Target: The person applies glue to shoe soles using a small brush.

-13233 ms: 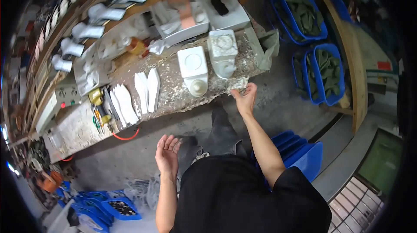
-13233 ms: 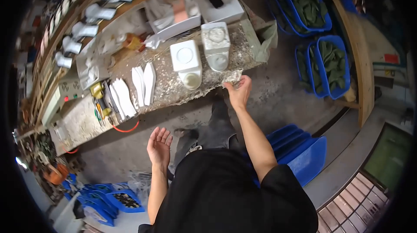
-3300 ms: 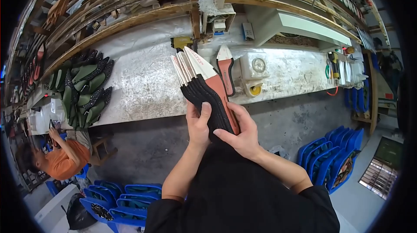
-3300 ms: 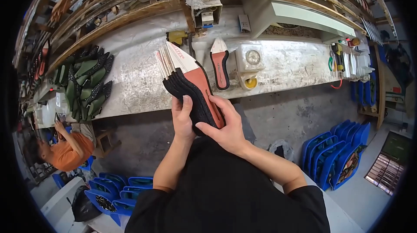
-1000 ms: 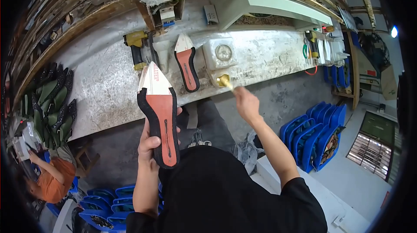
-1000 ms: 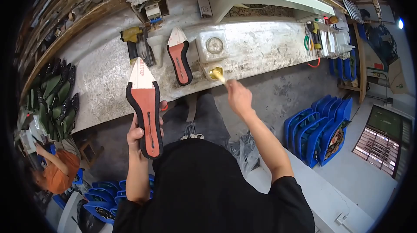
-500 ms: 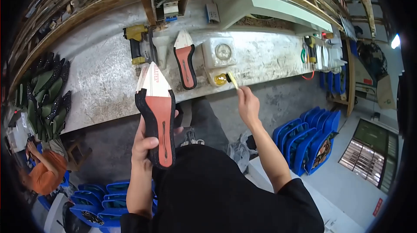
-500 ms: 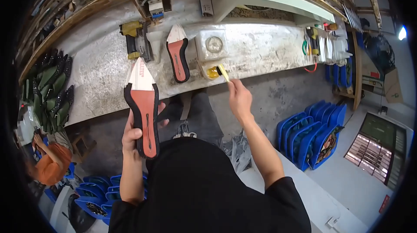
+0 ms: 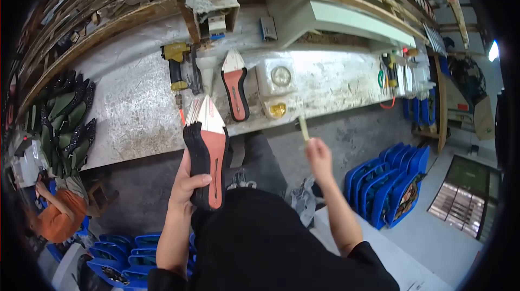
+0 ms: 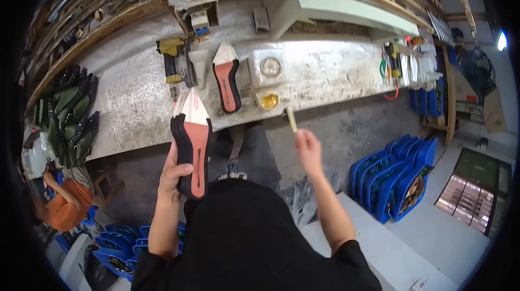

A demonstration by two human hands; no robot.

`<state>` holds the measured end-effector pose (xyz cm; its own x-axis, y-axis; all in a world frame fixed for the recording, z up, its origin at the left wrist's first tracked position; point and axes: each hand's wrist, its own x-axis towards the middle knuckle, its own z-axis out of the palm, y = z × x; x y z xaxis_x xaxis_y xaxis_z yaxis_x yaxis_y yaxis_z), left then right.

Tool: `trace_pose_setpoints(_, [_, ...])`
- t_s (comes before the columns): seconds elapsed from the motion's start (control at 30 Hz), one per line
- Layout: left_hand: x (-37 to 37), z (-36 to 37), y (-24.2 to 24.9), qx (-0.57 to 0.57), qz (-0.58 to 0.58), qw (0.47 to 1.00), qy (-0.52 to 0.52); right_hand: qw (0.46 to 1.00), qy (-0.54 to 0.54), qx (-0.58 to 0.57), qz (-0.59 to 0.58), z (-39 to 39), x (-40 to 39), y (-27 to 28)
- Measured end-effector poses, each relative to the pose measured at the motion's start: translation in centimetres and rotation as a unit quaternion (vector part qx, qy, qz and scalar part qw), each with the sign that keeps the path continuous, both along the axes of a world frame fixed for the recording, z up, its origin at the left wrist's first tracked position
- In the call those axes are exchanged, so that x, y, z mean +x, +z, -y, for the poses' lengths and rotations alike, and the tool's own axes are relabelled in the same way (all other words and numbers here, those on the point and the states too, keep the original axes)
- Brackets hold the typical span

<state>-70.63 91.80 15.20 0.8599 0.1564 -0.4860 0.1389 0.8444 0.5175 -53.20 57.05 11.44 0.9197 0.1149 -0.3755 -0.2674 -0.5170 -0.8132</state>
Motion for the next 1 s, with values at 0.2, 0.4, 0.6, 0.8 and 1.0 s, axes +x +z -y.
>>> trace_pose_setpoints(0.2, [1.1,-0.1,-0.4,0.03,-0.001,0.997,-0.068,0.936,-0.079,0.285,-0.19,-0.6,0.7,18.3])
trace_pose_setpoints(0.4, [2.6,0.9,0.3,0.041,0.023,0.991,-0.124,0.971,0.175,0.161,0.014,-4.7,1.2,21.1])
trace_pose_setpoints(0.6, [4.0,1.9,5.9,-0.02,0.112,0.986,-0.121,0.886,0.384,-0.026,0.259,-10.7,3.2,19.2])
trace_pose_setpoints(0.8, [3.0,-0.8,10.3,0.051,0.148,0.98,-0.119,0.795,0.441,-0.009,0.417,-13.5,2.3,23.9])
trace_pose_setpoints(1.0, [1.0,-2.7,12.4,0.087,0.178,0.975,-0.101,0.797,0.404,-0.007,0.449,-17.0,4.8,25.8])
